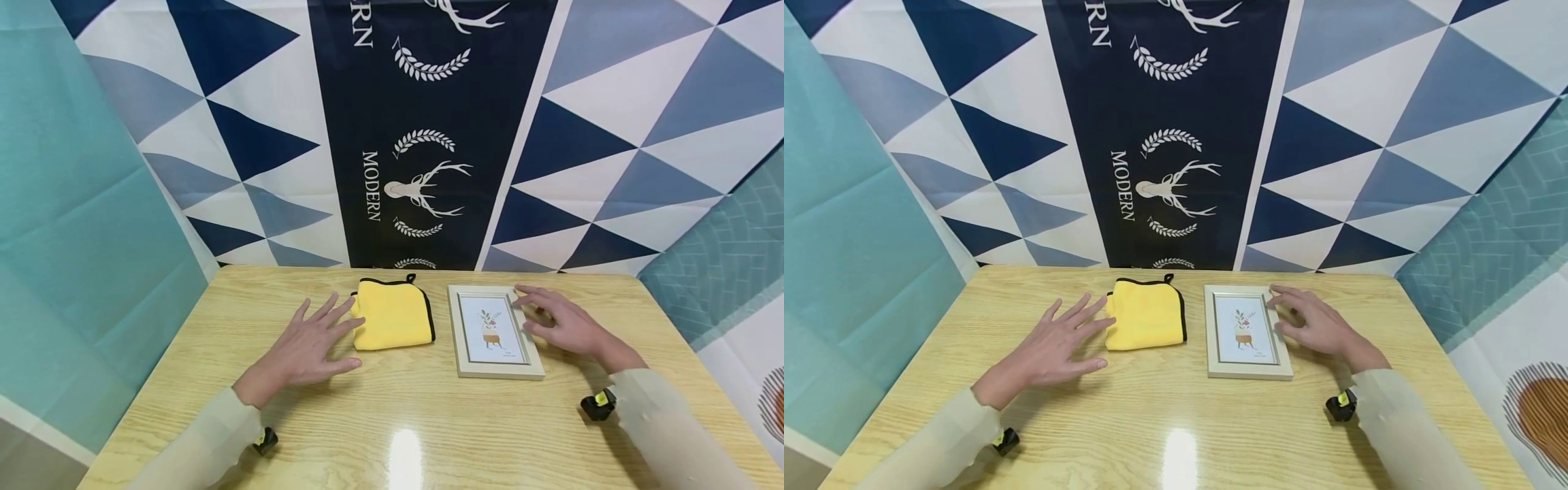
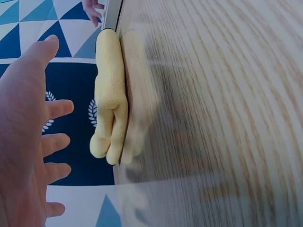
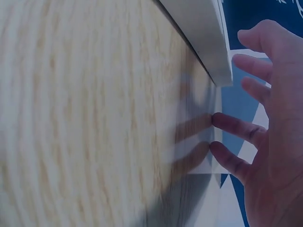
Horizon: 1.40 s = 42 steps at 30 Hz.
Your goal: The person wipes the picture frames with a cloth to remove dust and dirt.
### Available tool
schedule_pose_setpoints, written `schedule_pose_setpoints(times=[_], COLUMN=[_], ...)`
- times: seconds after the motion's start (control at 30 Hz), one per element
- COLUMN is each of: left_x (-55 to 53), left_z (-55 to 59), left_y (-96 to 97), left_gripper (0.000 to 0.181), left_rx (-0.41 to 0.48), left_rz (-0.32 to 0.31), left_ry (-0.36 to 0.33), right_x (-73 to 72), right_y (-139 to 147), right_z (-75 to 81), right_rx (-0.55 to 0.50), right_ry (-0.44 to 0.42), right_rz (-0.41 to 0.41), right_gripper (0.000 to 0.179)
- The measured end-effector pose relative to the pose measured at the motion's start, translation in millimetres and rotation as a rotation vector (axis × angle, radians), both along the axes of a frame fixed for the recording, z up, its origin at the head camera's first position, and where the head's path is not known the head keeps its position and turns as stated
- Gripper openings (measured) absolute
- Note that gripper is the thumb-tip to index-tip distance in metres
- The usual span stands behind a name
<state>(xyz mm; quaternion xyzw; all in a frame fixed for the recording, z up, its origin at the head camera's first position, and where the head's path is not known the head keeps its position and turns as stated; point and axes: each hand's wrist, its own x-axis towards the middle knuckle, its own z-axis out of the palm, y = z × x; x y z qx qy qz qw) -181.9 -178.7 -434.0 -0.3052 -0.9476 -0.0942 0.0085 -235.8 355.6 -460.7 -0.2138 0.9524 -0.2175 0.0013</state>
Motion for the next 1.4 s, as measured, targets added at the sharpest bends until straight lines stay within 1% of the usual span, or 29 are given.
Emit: schedule_pose_setpoints(times=[0.13, 0.27, 0.37, 0.53, 0.67, 0.9, 1.03, 1.2, 1.4], left_x=[0.2, 0.4, 0.2, 0.4, 0.7, 0.6, 0.3, -3.5, -14.1], left_z=[-0.3, -0.6, -1.5, -1.9, -0.9, -1.9, -2.0, 5.0, 14.3], left_y=[0.3, 0.9, 1.9, 2.9, 3.1, 4.4, 4.8, 7.9, 18.5], left_gripper=[0.076, 0.076, 0.076, 0.076, 0.076, 0.075, 0.075, 0.075, 0.075], left_rx=[-0.005, -0.004, -0.005, -0.015, -0.019, -0.004, -0.007, -0.019, -0.024], left_rz=[0.006, 0.004, -0.003, 0.002, 0.013, -0.004, -0.01, -0.007, -0.016], left_ry=[-0.002, -0.004, -0.008, -0.019, -0.025, -0.023, -0.018, 0.001, 0.04], right_x=[-2.0, -4.2, -5.4, -5.9, -6.3, -7.4, -6.9, -6.8, -5.0], right_y=[1, 1, 1, 3, 2, 2, 1, 0, 1], right_z=[-3.2, -5.1, -6.4, -5.4, -3.6, -3.2, -4.1, -3.2, -4.0], right_rx=[-0.005, -0.021, -0.006, 0.046, 0.042, 0.038, 0.039, 0.047, 0.058], right_ry=[-0.007, -0.011, -0.007, -0.013, -0.038, -0.045, -0.044, -0.049, -0.035], right_rz=[0.007, 0.04, 0.053, 0.03, 0.021, 0.052, 0.054, 0.05, 0.032], right_gripper=[0.043, 0.043, 0.046, 0.051, 0.053, 0.05, 0.049, 0.051, 0.051])
